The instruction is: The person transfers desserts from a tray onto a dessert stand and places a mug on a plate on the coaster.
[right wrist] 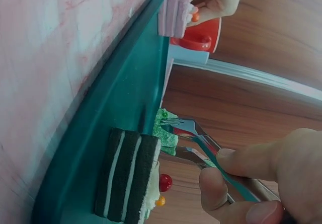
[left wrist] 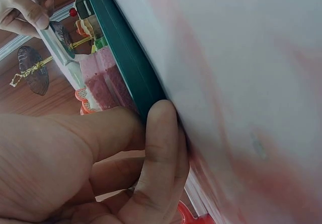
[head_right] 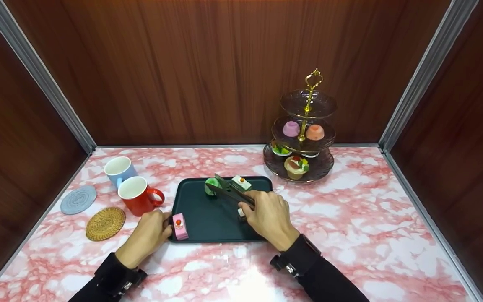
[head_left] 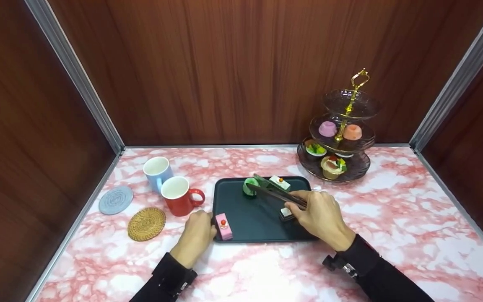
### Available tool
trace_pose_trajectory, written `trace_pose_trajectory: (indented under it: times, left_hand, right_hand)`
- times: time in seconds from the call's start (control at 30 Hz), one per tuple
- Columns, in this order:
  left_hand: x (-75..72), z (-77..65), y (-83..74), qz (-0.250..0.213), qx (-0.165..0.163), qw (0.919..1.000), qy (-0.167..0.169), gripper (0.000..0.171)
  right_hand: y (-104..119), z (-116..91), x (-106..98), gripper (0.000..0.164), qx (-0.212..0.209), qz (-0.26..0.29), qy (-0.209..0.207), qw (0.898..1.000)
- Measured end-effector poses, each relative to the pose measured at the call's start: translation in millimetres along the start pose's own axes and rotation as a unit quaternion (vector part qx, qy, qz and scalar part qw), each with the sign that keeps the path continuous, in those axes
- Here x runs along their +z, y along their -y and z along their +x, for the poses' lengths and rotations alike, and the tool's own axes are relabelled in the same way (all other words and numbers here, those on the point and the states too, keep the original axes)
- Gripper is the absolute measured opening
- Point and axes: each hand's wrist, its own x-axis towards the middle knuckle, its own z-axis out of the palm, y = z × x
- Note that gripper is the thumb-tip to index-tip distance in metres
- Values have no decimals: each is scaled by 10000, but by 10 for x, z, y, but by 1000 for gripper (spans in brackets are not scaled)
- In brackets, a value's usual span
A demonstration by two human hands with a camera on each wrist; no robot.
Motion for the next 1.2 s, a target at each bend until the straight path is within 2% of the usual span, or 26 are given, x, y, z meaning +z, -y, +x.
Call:
trace_pose_trajectory:
  times: [0.27,0.57,0.87,1.2]
  left_hand:
    - [-15,-7,0,41,95,9999,-14,9]
    - [-17,-14,-1,-5,11,10000,35,11]
    - [-11,-13,0,13,112,9999,-56,10]
    - [-7,-14,6,46,222,9996,-169,8]
  right_hand:
    - [-9,26,-108,27,64,-24,-35,10000]
    - [-81,82,-267,29,16,-57,-345,9994]
    - [-179,144,-452,32,10,-169,-779,9968]
    - [-249,186,-604,30,166,-200,-1047,9942]
